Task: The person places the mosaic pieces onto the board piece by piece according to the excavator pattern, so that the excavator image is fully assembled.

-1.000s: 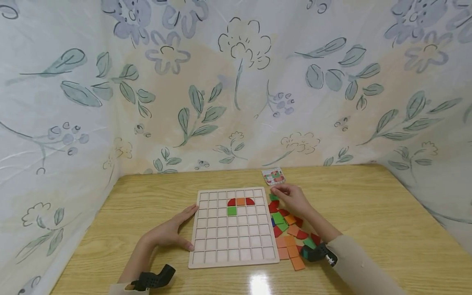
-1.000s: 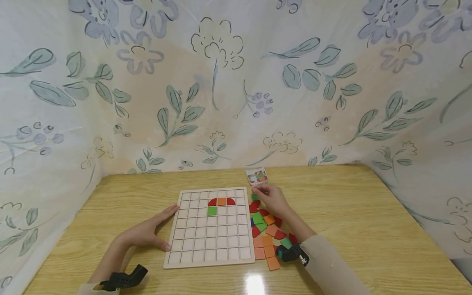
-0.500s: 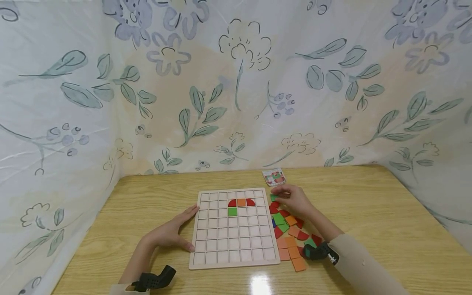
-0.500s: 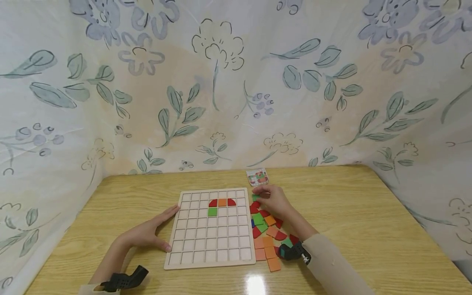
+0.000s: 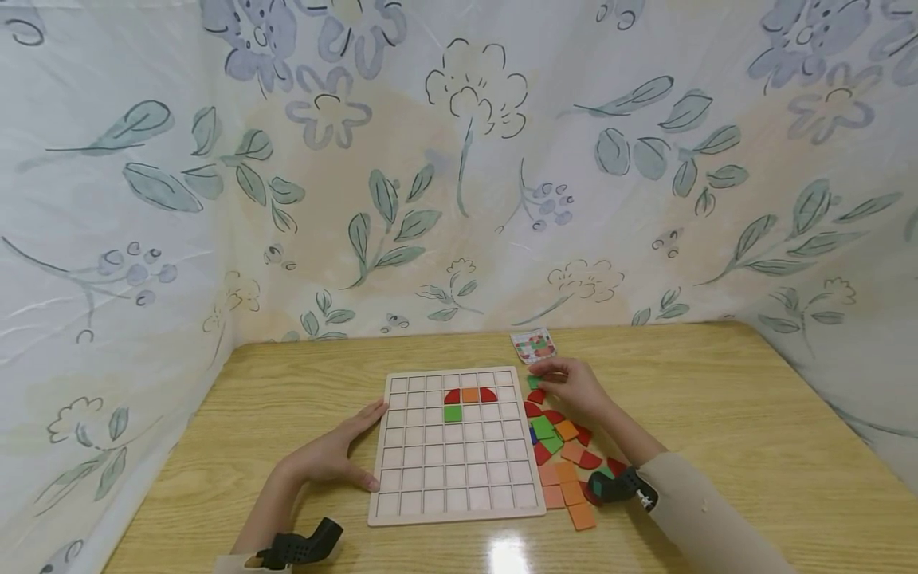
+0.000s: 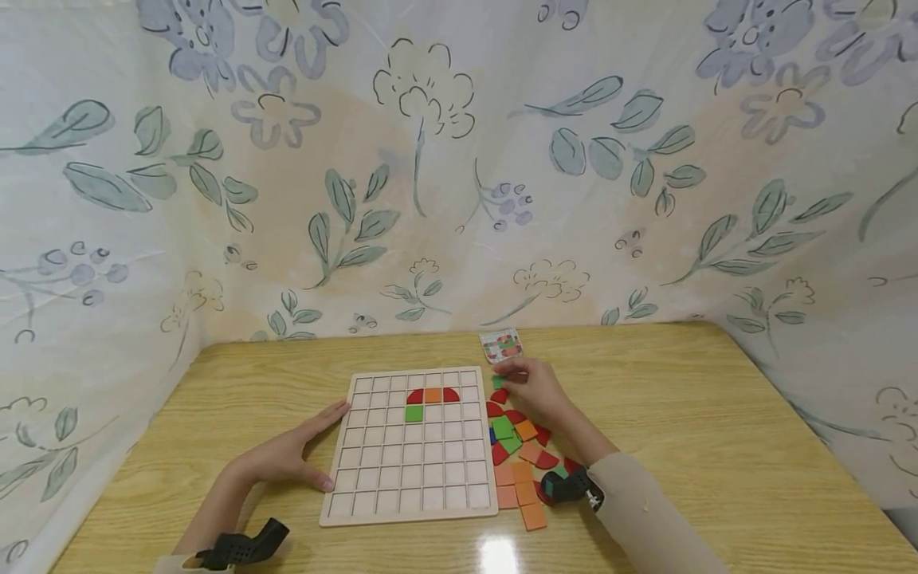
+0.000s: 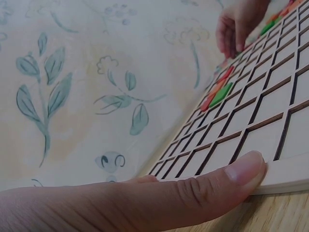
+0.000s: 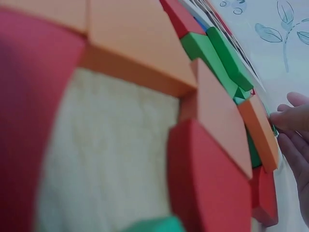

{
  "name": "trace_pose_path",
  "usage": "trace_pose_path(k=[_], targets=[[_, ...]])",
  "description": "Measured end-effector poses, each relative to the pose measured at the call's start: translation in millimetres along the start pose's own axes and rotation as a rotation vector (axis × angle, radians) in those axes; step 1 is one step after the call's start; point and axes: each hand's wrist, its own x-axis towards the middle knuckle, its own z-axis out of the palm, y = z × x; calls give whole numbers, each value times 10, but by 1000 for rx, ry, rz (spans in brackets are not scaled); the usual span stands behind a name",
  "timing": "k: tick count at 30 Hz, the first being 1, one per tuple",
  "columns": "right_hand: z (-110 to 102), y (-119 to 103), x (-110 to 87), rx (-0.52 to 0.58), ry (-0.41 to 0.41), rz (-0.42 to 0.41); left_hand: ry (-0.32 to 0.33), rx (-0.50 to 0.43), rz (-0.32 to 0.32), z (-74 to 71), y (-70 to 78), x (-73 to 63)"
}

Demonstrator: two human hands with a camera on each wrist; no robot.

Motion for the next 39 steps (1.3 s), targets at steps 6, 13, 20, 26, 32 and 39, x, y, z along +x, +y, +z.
trace_pose_path(k=[6,13,20,26,32,39], targets=[[-26,13,-10,-47,19,4,-4,-5,3,14,-20,2],[-43,48,0,-37,37,35,-2,0,0,26,-27,6],[-76,52,6,-34,67,53,3,-5,0,27,-20,11],[-85,51,10,-44,64,42,4,0,6,23,0,13],[-104,52,21,-38,42,13,4,4,10,14,7,10],[-145,29,17,-10,14,-27,4,11,-4,12,-31,5]])
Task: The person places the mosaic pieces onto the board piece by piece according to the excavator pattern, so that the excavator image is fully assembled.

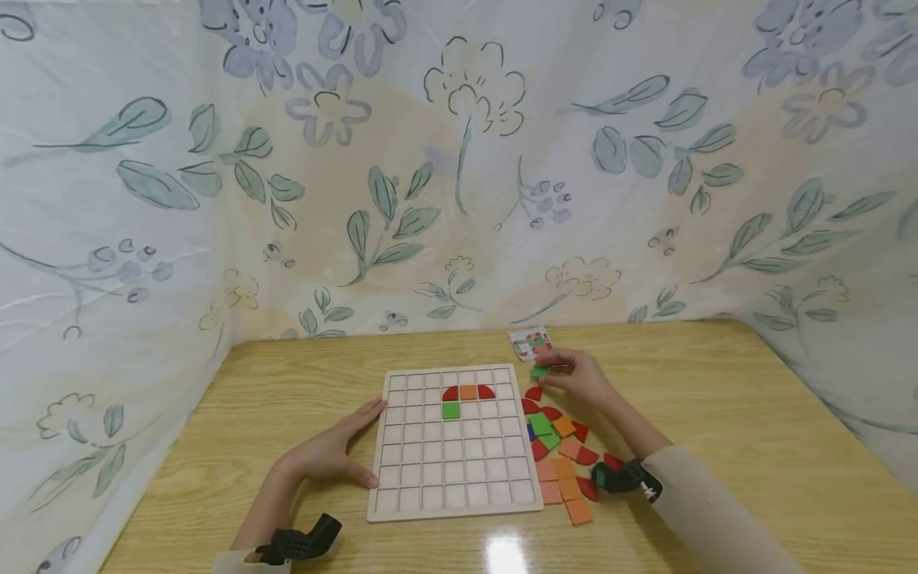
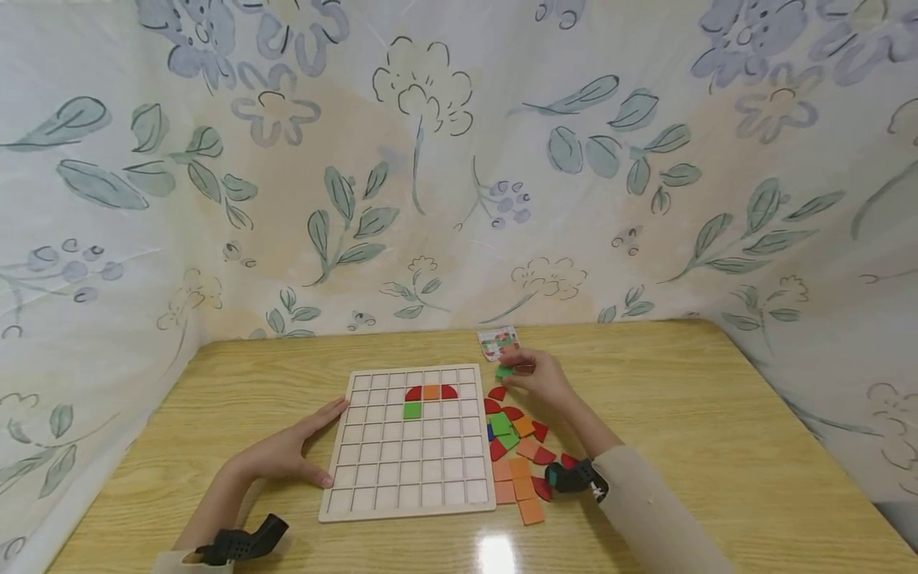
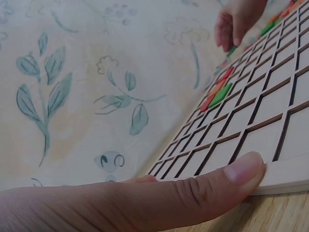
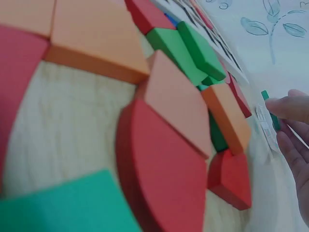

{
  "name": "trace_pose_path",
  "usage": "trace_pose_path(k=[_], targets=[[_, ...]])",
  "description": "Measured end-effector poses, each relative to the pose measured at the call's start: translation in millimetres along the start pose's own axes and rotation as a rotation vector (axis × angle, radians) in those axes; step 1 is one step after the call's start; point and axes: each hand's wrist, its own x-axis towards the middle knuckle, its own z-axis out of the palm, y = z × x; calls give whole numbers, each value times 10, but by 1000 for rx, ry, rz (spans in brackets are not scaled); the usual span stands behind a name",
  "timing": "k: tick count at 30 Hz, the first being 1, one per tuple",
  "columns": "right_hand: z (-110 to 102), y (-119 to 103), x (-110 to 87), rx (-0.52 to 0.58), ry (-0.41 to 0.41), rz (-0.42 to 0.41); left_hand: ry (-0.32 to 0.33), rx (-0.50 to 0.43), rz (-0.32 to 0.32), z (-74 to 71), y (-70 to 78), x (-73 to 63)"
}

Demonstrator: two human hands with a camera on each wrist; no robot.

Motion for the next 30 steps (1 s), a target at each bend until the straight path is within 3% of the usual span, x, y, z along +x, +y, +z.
trace_pose_path(k=[6,13,19,26,30], targets=[[-23,-52,-12,-12,-6,-18,-1,-8,7,-3,-17,0],[60,-165,-47,56,-30,-68,-3,-6,5,-6,-5,-3],[216,-360,-102,77,-75,-36,-1,-3,9,-3,13,-8],[464,-503,-107,61,-179,-242,2,-12,5,-8,-9,-1],[616,-582,-128,97,-226,-269,0,-16,10,-11,-4,5]])
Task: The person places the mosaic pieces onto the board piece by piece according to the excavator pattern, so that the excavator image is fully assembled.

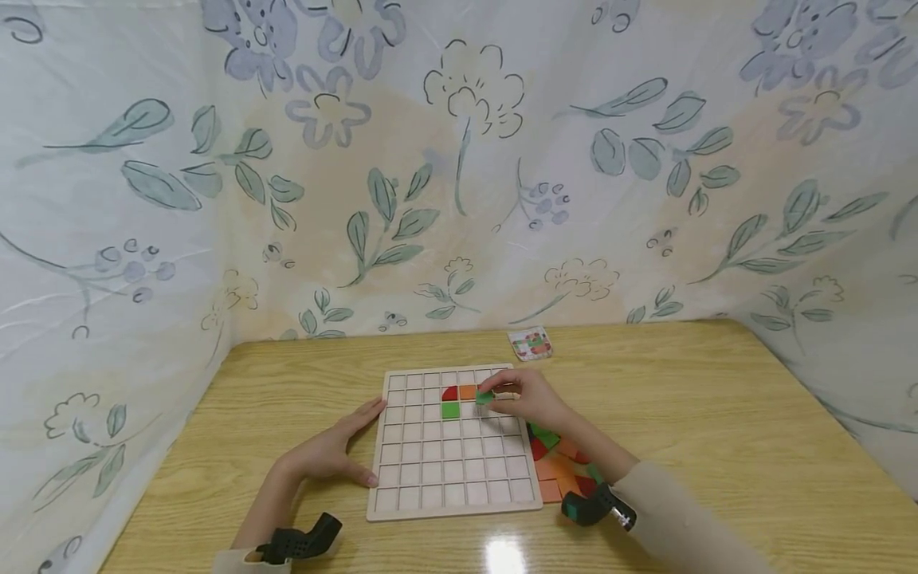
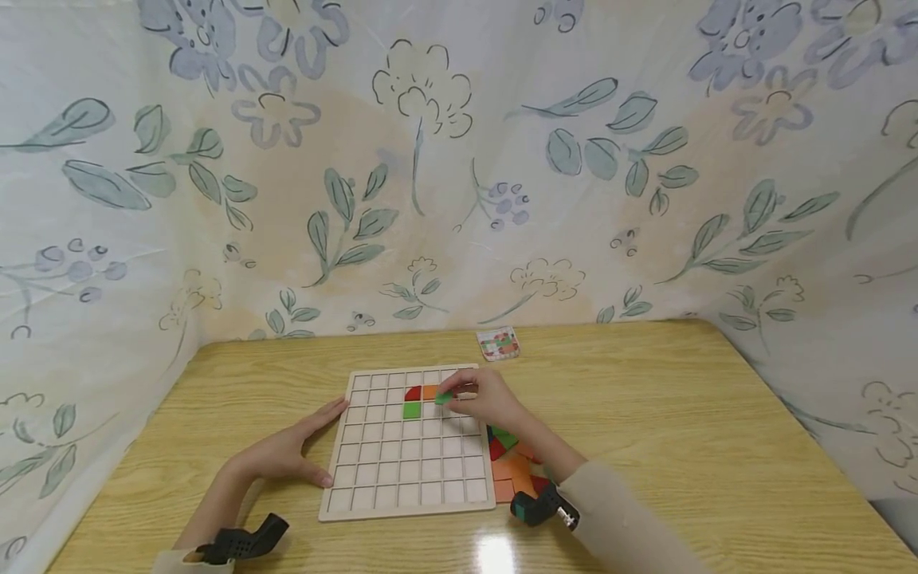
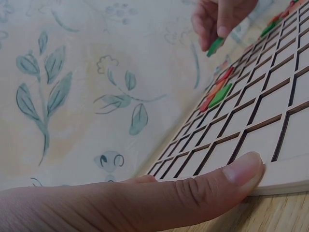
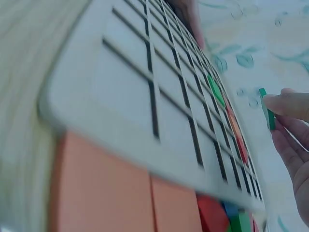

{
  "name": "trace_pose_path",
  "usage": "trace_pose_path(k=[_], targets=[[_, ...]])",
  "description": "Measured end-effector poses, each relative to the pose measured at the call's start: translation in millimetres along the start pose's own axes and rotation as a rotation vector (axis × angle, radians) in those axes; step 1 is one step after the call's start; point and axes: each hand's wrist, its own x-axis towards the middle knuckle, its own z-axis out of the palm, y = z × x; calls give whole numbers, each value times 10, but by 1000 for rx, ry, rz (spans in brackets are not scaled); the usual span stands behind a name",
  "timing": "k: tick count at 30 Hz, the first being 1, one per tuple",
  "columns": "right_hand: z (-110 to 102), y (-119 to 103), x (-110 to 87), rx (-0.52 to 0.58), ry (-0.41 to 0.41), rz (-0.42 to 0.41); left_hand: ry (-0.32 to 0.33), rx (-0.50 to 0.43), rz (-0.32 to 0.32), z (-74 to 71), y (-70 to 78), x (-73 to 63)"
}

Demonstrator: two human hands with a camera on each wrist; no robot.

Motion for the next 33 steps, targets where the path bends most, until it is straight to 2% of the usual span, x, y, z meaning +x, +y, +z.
trace_pose_path(k=[4,11,14,17,22,26,33], targets=[[131,-83,21,27,-9,-7,-1,4,-4,-2,5,6],[335,-144,6,-81,-22,9,1,17,3,-5,21,15],[413,-117,3,-88,-52,-11,3,15,6,-4,24,15],[474,-79,9,-155,-77,-40,2,14,16,-1,31,11],[536,-59,22,-297,-92,-103,3,18,19,4,39,-1],[565,-79,29,-307,-98,-129,6,17,24,6,40,-9],[597,-94,24,-348,-137,-120,7,7,22,18,22,-24]])
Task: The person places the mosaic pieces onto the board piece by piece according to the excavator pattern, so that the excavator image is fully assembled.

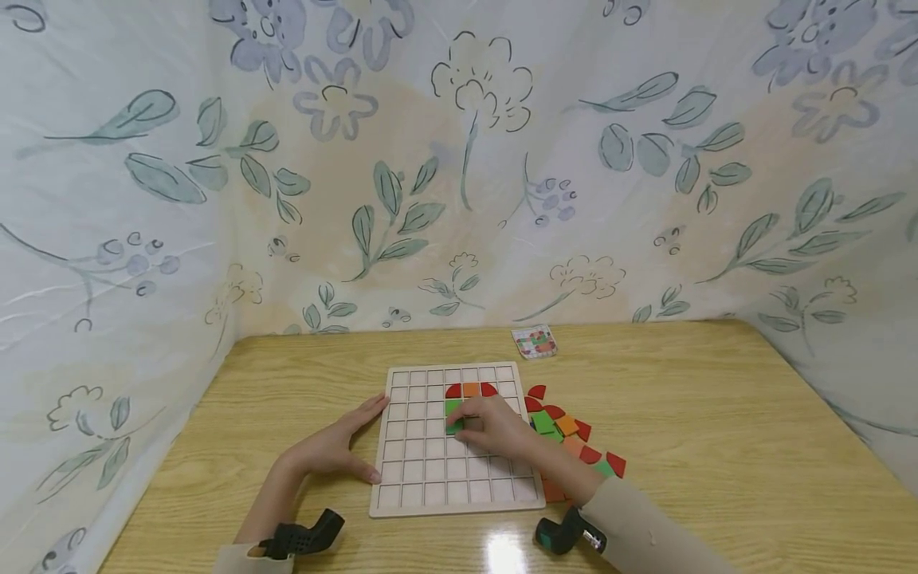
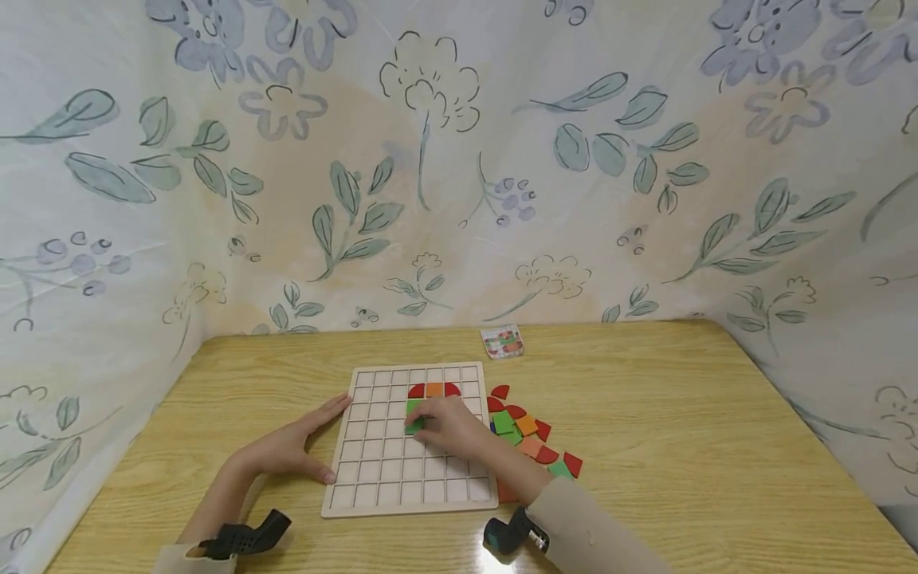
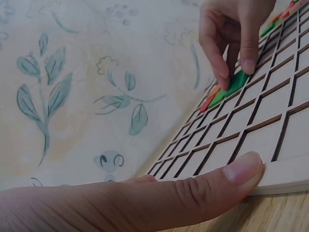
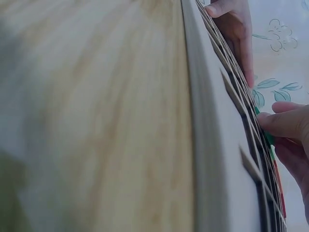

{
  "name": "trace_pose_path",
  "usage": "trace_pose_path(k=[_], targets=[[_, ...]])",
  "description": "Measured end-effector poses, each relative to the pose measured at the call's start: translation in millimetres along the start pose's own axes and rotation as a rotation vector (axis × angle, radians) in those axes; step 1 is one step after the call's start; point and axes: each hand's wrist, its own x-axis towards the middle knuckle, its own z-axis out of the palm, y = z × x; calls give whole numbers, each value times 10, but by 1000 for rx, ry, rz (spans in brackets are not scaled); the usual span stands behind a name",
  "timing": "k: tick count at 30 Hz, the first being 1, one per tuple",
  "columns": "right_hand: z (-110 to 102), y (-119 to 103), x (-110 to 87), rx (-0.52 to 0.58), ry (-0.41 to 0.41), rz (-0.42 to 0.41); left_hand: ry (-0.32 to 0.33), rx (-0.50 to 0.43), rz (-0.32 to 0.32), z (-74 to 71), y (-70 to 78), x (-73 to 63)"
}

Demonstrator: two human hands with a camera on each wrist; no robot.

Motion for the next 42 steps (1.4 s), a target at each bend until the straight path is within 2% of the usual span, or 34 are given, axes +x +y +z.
trace_pose_path(k=[9,16,25,32,35,39,42], targets=[[9,-5,-4,-47,-16,-26,2,-3,-11,10,-21,12],[13,12,-26,-39,1,-61,-4,-3,-10,10,-34,22],[-2,28,-49,-36,29,-18,-2,6,-3,9,-18,5],[-19,63,-76,-6,50,-24,0,14,-17,8,-22,10],[-66,90,-126,60,84,16,-1,14,-21,7,-35,22],[-196,138,-224,184,131,155,2,11,-22,-4,-52,34],[-317,193,-315,234,167,246,7,16,-20,-14,-63,39]])
